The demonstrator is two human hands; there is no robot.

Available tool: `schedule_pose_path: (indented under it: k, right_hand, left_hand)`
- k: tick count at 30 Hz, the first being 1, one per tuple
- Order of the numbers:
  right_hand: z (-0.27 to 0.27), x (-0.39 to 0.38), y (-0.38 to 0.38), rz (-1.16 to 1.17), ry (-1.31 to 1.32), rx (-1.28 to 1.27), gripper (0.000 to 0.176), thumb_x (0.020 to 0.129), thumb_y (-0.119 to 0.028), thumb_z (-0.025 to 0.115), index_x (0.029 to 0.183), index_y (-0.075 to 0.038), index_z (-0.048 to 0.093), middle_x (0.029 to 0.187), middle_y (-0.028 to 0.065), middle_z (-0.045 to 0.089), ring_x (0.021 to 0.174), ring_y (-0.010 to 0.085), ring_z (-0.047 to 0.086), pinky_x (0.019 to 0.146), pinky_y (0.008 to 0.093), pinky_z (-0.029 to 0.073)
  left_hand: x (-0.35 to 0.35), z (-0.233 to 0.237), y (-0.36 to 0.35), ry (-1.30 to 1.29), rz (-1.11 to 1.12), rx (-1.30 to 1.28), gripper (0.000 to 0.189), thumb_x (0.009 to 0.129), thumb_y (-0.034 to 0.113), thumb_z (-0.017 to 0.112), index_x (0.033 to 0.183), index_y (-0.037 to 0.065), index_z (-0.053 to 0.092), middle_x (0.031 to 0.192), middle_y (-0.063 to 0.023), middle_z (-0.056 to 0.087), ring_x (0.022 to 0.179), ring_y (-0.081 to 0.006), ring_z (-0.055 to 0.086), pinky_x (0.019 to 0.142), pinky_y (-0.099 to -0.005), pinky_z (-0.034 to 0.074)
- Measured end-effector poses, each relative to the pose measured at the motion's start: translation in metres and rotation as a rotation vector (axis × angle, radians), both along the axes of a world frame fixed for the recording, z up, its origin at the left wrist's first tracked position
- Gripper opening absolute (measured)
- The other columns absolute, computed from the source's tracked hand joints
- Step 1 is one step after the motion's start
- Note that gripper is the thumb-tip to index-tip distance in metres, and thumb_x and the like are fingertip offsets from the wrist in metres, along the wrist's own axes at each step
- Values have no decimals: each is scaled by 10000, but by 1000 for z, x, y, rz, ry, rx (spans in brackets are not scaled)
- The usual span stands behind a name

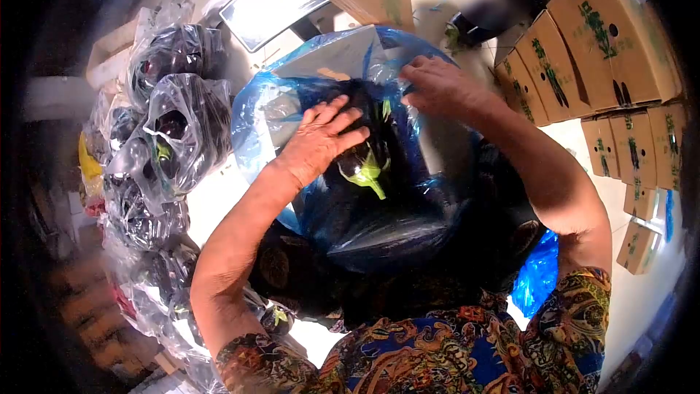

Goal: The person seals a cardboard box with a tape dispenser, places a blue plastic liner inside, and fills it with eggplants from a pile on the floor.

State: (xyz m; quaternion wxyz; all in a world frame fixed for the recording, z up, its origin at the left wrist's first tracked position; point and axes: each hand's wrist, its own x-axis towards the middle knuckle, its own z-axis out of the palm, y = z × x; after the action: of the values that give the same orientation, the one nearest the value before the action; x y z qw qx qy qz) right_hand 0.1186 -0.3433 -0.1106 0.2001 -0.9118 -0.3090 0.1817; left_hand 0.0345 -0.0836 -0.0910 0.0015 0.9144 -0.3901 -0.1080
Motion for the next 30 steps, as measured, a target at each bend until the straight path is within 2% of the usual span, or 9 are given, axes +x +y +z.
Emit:
schedule_pose_path:
  k: [5, 9, 10, 13, 16, 20, 23, 27, 30]
  right_hand:
    - [7, -8, 10, 29, -231, -146, 240, 812, -185, 626, 1008, -50, 596, 1056, 153, 553, 1034, 319, 535, 859, 448, 445]
    - [12, -24, 26, 142, -159, -157, 126, 797, -122, 599, 878, -26, 612, 946, 144, 581, 909, 306, 604, 731, 437, 505]
    - [14, -31, 27, 261, -186, -48, 130, 783, -111, 604, 886, -34, 613, 913, 132, 597, 816, 318, 631, 661, 449, 522]
    - [-16, -49, 44, 330, -33, 75, 175, 803, -176, 617, 950, -84, 596, 975, 122, 548, 948, 285, 548, 748, 385, 470]
    - [-43, -51, 56, 606, -480, 173, 298, 731, -274, 696, 952, -88, 627, 1031, 83, 595, 1005, 286, 529, 751, 404, 457]
    - [-75, -46, 73, 647, -582, 280, 524, 712, -453, 702, 1119, -144, 583, 1100, 52, 575, 985, 281, 481, 783, 446, 407]
    - [-75, -40, 72, 687, -536, 117, 545, 708, -459, 693, 1133, -145, 563, 1096, 51, 573, 979, 285, 485, 773, 433, 413]
    - [-44, -39, 44, 635, -317, -72, 489, 731, -249, 678, 1187, -134, 543, 1218, 61, 522, 984, 284, 518, 823, 403, 448]
    - [-43, -42, 37, 577, -290, -97, 500, 743, -195, 664, 1220, -117, 535, 1216, 86, 516, 1021, 314, 523, 832, 413, 470]
  left_hand:
    - [-10, 11, -7, 138, 126, 158, 752, 627, -15, 691, 1302, 255, 503, 1492, -38, 305, 1419, -317, 185, 1078, -521, 251]
    - [-17, -4, -3, -66, 14, 148, 596, 705, 42, 644, 1260, 217, 513, 1439, -86, 360, 1395, -348, 222, 1051, -537, 296]
    - [-20, -2, -2, -129, -13, 131, 547, 726, 70, 631, 1247, 190, 514, 1398, -94, 405, 1360, -343, 296, 1021, -515, 341]
    - [-23, 12, -4, -150, 93, 39, 550, 720, 80, 640, 1248, 164, 509, 1371, -89, 436, 1323, -339, 362, 962, -490, 401]
    - [-22, 35, -3, -161, 169, -4, 599, 663, 44, 683, 1228, 143, 509, 1352, -85, 452, 1301, -333, 399, 905, -464, 462]
    - [-17, 40, 15, -189, 218, -176, 566, 666, 16, 677, 1205, 115, 539, 1338, -98, 480, 1288, -351, 422, 961, -469, 450]
    - [-17, 37, 19, -159, 209, -226, 568, 663, 15, 676, 1210, 101, 545, 1334, -103, 490, 1274, -357, 436, 978, -464, 441]
    - [-20, 26, 18, -250, 161, -131, 608, 648, 19, 680, 1234, 103, 539, 1360, -94, 469, 1297, -330, 415, 936, -440, 451]
    - [-18, 11, 8, -278, 97, -47, 510, 750, 88, 594, 1254, 123, 526, 1381, -75, 454, 1335, -320, 360, 975, -441, 398]
